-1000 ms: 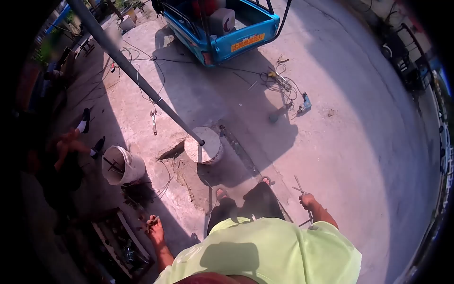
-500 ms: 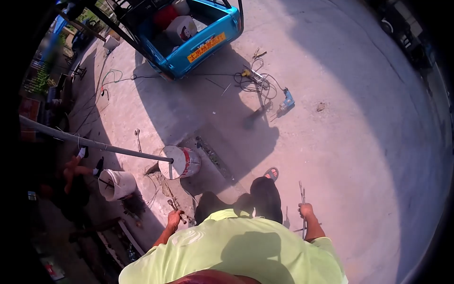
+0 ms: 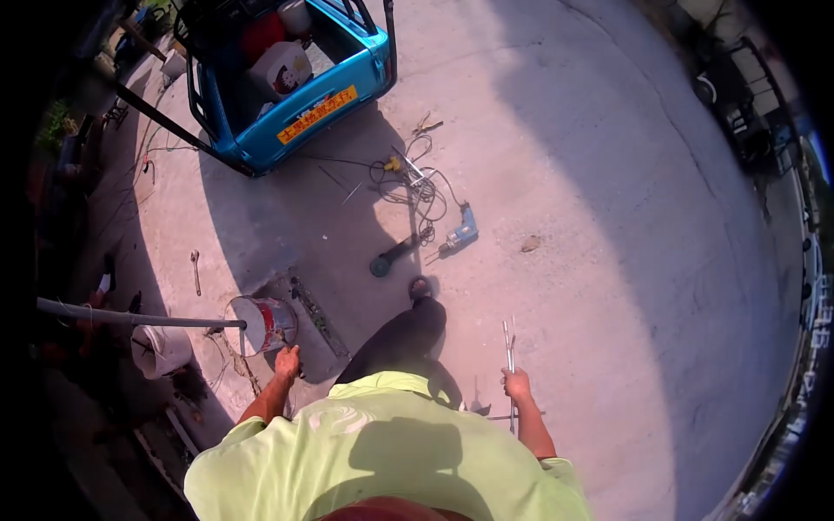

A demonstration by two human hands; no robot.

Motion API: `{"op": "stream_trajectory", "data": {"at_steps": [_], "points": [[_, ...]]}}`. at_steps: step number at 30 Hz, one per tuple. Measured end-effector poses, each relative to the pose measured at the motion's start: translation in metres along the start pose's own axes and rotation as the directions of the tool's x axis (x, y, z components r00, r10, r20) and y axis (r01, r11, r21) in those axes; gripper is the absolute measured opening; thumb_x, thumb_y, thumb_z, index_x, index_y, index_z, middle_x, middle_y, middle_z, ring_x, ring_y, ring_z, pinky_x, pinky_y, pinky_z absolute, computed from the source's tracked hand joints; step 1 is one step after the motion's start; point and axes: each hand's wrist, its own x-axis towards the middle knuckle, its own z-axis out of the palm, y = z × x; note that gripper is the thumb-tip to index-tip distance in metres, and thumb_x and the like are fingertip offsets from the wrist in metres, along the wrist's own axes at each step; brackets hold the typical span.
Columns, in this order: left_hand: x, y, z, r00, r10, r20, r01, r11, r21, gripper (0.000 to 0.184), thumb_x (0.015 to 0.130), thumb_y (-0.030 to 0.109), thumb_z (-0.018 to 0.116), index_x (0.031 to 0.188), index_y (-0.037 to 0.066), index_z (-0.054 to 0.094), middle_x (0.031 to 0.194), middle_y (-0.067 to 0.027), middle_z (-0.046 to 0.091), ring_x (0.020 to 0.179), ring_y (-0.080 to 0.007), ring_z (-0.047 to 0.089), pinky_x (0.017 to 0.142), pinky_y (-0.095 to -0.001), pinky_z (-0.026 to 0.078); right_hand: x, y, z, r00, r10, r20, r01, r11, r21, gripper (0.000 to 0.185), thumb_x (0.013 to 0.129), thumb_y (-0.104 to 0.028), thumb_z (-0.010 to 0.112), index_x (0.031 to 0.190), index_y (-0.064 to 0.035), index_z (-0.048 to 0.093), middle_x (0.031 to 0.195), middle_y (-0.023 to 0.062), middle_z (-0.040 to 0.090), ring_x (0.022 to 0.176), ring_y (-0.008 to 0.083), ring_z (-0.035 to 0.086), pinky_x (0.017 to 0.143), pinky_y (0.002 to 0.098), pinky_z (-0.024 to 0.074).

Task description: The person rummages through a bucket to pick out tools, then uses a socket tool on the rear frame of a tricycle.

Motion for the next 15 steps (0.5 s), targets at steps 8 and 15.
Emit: {"op": "stream_trajectory", "data": {"at_steps": [8,15], "points": [[0.005,0.254,0.064,0.921,0.031,0.388,0.066,0.97,-0.235,0.033,0.096,0.032,0.056,0.12,0.011,0.066,0.096,-0.0054,0.068,0.065,-0.0179,0.064,0.049,-0.0336,0.046,-0.007,-0.088,-0.09,0.988,0.131,-0.082,-0.132,0.991,-0.007,0.021,0.095,-0.024,0.06,0.098,-0.003,0.06,0.069,0.0054,0.057,0.047,0.0125,0.047,0.04,0.0293,0.0367],[-0.022,0.486,0.117,0.929,0.33,0.167,-0.179,0.797,-0.576,0.036,0.101,0.023,0.048,0.13,0.007,0.061,0.109,-0.0072,0.071,0.058,-0.0086,0.058,0.048,-0.0223,0.041,0.072,-0.156,-0.188,0.996,0.075,-0.051,-0.087,0.957,-0.278,0.023,0.093,-0.023,0.062,0.102,-0.0016,0.064,0.076,0.0105,0.063,0.055,0.0195,0.055,0.049,0.0336,0.0438]]}}
